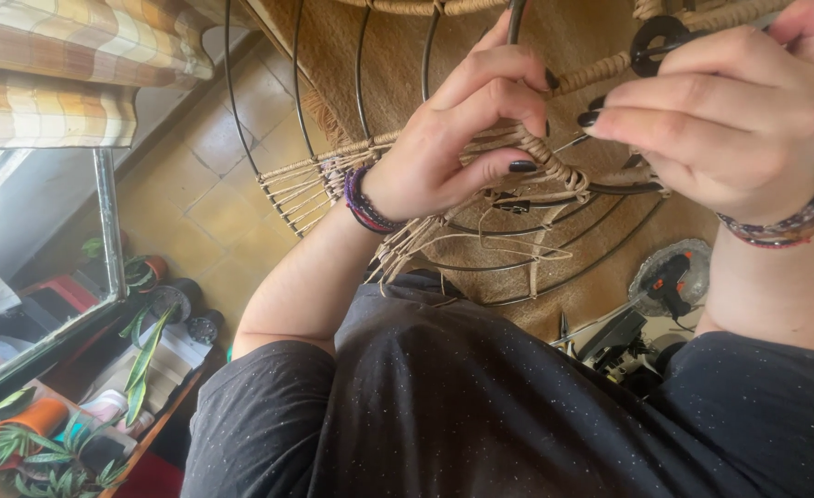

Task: The person weaves natural fiber rope onto a circular metal frame, using a crochet hook to pull loops through existing strands and a binder clip to secure sections. They cut rope with scissors and tie knots by hand to attach new lengths to the frame.

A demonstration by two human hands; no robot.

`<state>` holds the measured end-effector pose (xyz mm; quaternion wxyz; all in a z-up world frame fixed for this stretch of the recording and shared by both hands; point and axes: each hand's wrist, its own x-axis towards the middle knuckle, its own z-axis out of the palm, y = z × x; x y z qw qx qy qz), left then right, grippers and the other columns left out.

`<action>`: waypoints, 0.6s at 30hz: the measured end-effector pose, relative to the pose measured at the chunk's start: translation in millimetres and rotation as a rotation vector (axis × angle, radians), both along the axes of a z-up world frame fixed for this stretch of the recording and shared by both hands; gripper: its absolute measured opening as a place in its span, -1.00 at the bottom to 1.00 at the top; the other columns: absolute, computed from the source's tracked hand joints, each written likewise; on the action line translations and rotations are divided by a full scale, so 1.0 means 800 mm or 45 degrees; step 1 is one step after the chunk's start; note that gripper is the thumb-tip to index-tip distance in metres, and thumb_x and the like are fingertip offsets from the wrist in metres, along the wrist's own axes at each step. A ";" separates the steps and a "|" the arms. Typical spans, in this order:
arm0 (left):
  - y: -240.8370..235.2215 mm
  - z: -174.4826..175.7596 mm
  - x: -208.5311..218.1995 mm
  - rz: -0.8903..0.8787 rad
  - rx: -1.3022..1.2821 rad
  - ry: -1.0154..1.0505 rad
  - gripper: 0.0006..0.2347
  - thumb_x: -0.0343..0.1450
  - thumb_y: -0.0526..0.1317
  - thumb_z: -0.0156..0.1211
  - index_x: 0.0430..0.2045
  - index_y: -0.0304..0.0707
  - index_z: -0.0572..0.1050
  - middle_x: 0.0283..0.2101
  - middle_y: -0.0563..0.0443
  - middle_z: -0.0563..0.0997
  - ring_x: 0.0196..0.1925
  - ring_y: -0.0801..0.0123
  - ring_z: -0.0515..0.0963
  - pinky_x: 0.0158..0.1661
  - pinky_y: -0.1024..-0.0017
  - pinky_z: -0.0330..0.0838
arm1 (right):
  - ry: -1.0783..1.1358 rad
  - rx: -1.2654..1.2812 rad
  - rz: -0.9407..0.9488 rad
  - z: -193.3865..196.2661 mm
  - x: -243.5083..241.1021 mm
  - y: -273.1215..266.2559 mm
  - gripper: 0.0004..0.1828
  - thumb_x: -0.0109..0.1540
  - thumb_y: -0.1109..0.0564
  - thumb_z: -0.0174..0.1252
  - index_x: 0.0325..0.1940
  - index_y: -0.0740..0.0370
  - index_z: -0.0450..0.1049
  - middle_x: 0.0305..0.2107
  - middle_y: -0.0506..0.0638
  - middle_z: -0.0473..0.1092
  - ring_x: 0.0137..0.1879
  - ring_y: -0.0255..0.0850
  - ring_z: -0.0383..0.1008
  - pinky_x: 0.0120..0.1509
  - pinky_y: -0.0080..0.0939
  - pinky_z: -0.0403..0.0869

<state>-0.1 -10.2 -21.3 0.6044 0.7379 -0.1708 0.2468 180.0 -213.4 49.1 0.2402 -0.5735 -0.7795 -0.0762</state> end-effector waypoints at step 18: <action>-0.010 -0.012 -0.004 0.156 0.077 0.120 -0.74 0.55 0.02 0.05 -0.15 -0.19 0.45 0.08 -0.10 0.43 0.39 0.05 0.35 0.50 -0.02 -0.22 | -0.274 -0.022 -0.125 0.007 -0.007 0.000 -0.58 0.53 0.33 0.07 -0.09 0.08 0.84 -0.17 -0.18 0.71 -0.15 -0.13 0.56 0.33 0.02 0.00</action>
